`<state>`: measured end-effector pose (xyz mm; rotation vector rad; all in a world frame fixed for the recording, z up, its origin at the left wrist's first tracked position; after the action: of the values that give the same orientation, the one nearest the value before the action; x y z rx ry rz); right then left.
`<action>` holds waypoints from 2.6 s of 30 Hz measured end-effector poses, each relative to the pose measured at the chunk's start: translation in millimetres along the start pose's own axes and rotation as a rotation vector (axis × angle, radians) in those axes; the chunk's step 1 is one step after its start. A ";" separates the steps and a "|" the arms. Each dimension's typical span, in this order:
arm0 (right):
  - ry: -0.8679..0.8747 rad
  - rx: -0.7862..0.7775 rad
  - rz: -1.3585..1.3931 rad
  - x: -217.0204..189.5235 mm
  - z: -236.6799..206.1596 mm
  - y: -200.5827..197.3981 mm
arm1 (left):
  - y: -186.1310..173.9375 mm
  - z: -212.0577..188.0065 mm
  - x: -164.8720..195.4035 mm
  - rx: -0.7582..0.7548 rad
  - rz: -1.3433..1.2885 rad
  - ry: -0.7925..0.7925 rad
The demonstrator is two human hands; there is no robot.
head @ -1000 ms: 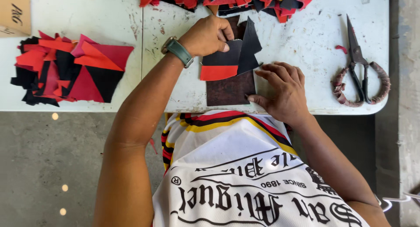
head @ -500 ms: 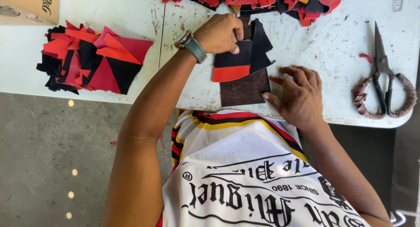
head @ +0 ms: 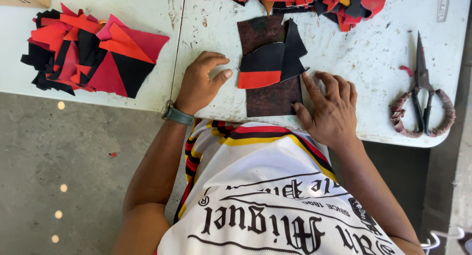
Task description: The person aligns and folds small red, black, and yellow fabric pieces on a white table, using a dark rectangular template as a guide. They repeatedly pick up pieces, position them, fold edges, and place them into a pile, with scissors visible but not used.
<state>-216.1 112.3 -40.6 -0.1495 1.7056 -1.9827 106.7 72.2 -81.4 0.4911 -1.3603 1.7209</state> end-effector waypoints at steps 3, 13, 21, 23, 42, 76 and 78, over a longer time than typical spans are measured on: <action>-0.003 0.011 0.021 -0.1 -0.1 -0.3 | -2.4 3.7 -16.6 0.024 -0.267 -0.327; 0.068 0.131 0.303 8.5 -11.6 0.2 | -5.9 30.6 -28.4 0.049 -0.480 -0.316; -0.149 0.045 0.130 -14.5 1.6 -3.9 | 81.8 67.7 25.0 -0.052 0.118 -0.070; -0.147 0.041 0.104 -17.1 7.3 -3.8 | 65.9 60.4 16.4 0.011 -0.048 -0.124; 0.006 0.096 0.486 -3.0 20.5 -9.4 | -142.8 -12.2 -32.4 0.409 0.739 -0.225; 0.098 -0.089 -0.208 39.3 218.1 35.8 | 37.9 260.5 -0.2 0.157 0.193 0.029; 0.098 -0.101 -0.208 39.9 217.9 35.3 | 35.4 258.2 -4.8 0.125 0.132 -0.029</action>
<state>-151.2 -102.4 -39.7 -0.2799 1.9220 -2.0825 29.1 -169.2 -21.2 0.5079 -1.3366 1.9218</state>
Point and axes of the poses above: each hand's wrist, its own z-axis towards the middle knuckle, its own y-axis out of the palm, x = y × z, the point moved 2 cm from there along z, towards the middle knuckle, and after that the axes turned 2 degrees about -x, right-handed, at the moved point
